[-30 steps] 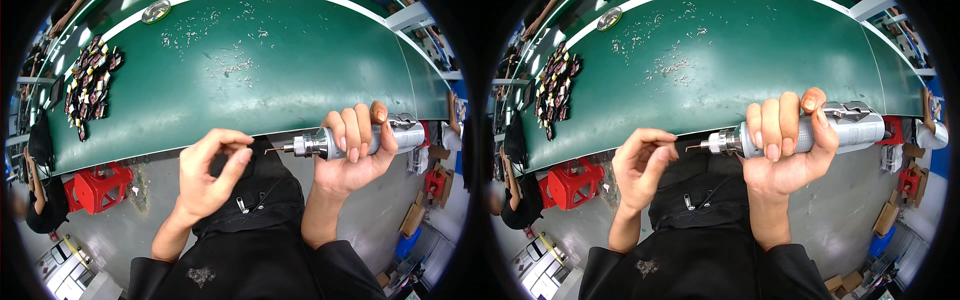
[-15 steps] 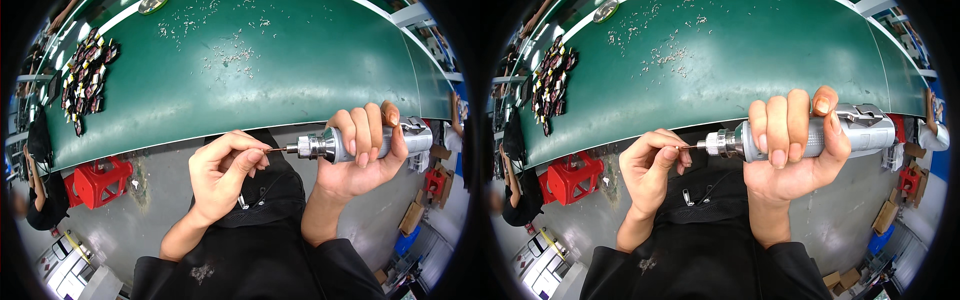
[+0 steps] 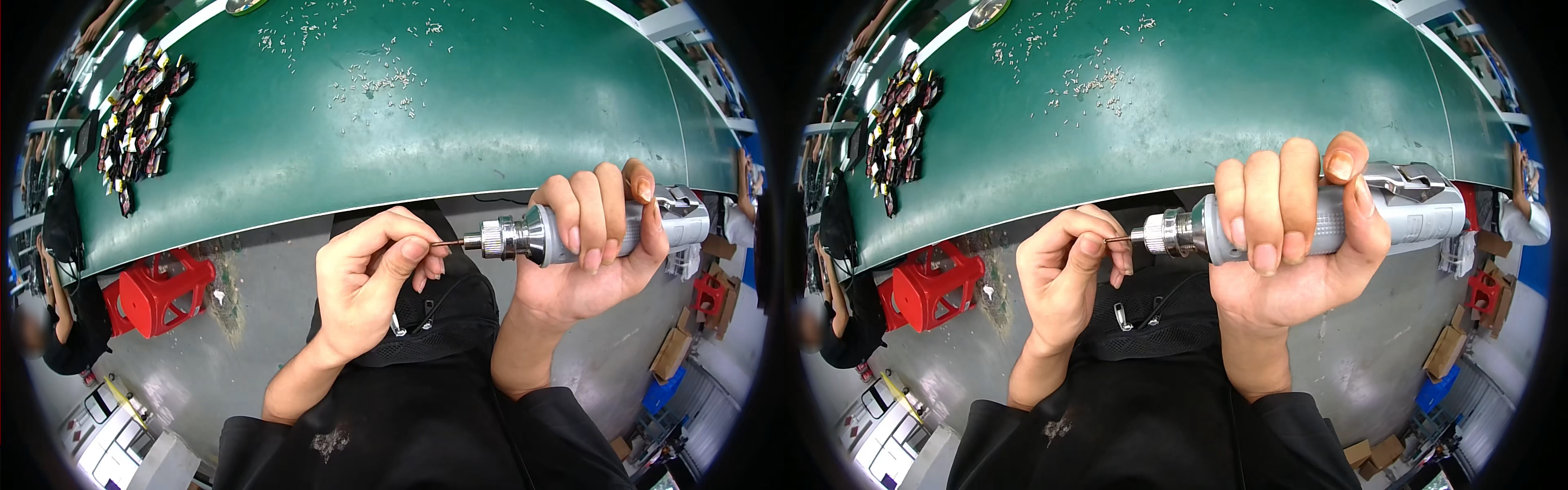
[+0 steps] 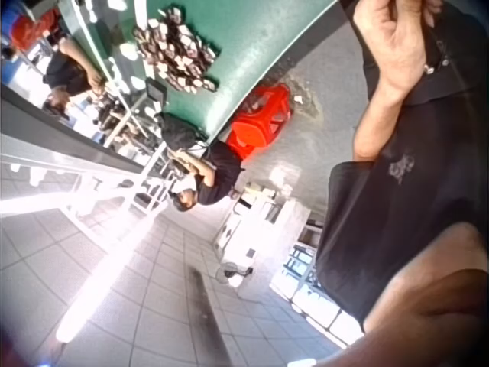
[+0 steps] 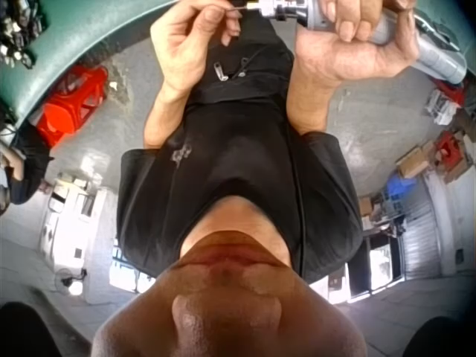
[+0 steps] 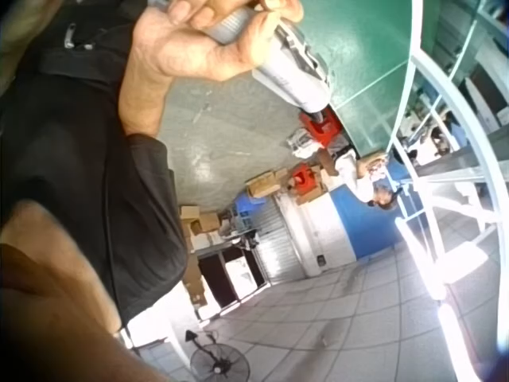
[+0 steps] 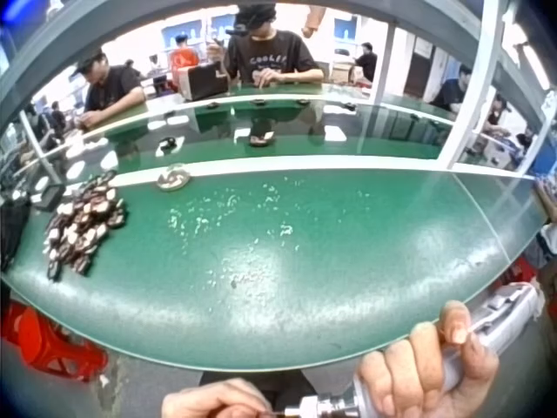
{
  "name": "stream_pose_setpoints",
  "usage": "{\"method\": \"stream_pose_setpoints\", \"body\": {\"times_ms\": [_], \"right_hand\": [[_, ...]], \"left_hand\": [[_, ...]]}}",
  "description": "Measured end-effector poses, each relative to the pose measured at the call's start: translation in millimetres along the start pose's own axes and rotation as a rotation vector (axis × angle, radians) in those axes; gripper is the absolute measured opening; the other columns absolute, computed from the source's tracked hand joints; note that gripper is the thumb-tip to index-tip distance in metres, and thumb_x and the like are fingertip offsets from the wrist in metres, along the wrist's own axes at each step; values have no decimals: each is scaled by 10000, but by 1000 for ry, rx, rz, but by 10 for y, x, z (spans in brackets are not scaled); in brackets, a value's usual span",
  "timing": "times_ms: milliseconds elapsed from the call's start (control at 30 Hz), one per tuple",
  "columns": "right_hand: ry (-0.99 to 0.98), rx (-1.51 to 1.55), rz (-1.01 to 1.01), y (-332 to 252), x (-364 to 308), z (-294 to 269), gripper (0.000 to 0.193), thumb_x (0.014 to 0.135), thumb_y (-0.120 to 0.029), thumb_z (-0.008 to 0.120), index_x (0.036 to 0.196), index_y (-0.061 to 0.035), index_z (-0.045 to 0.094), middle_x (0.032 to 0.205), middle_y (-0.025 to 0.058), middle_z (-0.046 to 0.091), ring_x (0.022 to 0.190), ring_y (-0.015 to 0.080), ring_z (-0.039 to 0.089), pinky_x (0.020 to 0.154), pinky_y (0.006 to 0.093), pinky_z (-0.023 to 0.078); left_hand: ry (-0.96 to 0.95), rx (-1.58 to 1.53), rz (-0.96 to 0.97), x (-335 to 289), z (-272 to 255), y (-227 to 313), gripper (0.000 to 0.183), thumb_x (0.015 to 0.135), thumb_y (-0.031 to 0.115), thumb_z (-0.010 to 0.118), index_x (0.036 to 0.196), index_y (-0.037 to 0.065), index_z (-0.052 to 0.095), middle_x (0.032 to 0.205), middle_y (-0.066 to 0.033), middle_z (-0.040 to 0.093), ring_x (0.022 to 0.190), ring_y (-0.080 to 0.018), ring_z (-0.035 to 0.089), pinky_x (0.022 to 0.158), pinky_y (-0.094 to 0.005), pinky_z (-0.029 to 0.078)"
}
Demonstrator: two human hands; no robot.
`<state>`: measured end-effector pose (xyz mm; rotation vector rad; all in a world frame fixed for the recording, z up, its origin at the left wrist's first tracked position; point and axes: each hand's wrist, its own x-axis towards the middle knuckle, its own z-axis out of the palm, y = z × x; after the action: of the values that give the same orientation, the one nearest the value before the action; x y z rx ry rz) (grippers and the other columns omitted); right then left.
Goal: The person is using an electric screwdriver to assemble small electronic components at a factory workbench.
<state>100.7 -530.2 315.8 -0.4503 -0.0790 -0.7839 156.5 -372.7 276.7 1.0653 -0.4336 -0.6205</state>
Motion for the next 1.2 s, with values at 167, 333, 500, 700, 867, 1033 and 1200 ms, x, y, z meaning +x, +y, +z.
{"method": "stream_pose_setpoints", "body": {"times_ms": [167, 333, 500, 700, 867, 1033, 1200], "right_hand": [[-14, -30, 8, 7, -4, 6, 96, 890, -134, 504, 925, -48, 482, 551, -33, 382, 446, 67, 391, 506, 242, 356], [-56, -117, 17, -12, -41, 7, 103, 903, -151, 472, 936, -53, 479, 544, -29, 381, 445, 68, 376, 514, 242, 345], [-70, -166, 6, -41, -60, -44, 139, 921, -185, 413, 952, -70, 485, 537, -21, 389, 436, 85, 379, 506, 264, 353], [9, -93, 9, 0, 8, -79, 175, 929, -212, 374, 954, -86, 493, 522, -18, 387, 423, 99, 379, 488, 278, 358], [-40, -44, -43, -30, 85, -9, 92, 907, -144, 464, 924, -53, 465, 540, -25, 358, 454, 78, 368, 526, 252, 350], [83, -80, -31, 102, 138, -276, 81, 909, -145, 458, 906, -64, 460, 541, -20, 346, 452, 83, 352, 519, 256, 350], [290, -25, 68, 184, 157, -376, 88, 897, -172, 472, 882, -91, 442, 534, -4, 356, 454, 110, 360, 511, 270, 346]], "left_hand": [[-18, 84, -37, 18, -34, 35, 150, 931, 59, 552, 862, -56, 618, 783, -80, 608, 659, -93, 577, 531, -203, 434], [-16, 503, 116, 23, -25, 119, 21, 835, -42, 601, 818, -51, 609, 717, -87, 605, 621, -132, 574, 520, -238, 437], [-51, 708, 327, 56, -12, 57, 79, 757, -104, 626, 803, -45, 600, 699, -110, 603, 597, -211, 562, 536, -278, 449], [-94, 667, 282, 123, -30, 62, 148, 901, 52, 563, 866, -81, 619, 733, -115, 607, 622, -153, 560, 551, -246, 426], [20, 711, 378, 222, -123, 294, 218, 932, 84, 508, 1030, -73, 623, 739, -115, 603, 652, -186, 573, 599, -275, 460], [61, 972, 394, 858, -375, 508, 121, 913, 31, 526, 952, -49, 607, 740, -83, 617, 677, -128, 601, 629, -243, 477], [107, 1340, 414, 2298, -760, 721, 199, 858, 63, 566, 1036, -25, 549, 803, -134, 643, 728, -251, 639, 667, -338, 489]]}}
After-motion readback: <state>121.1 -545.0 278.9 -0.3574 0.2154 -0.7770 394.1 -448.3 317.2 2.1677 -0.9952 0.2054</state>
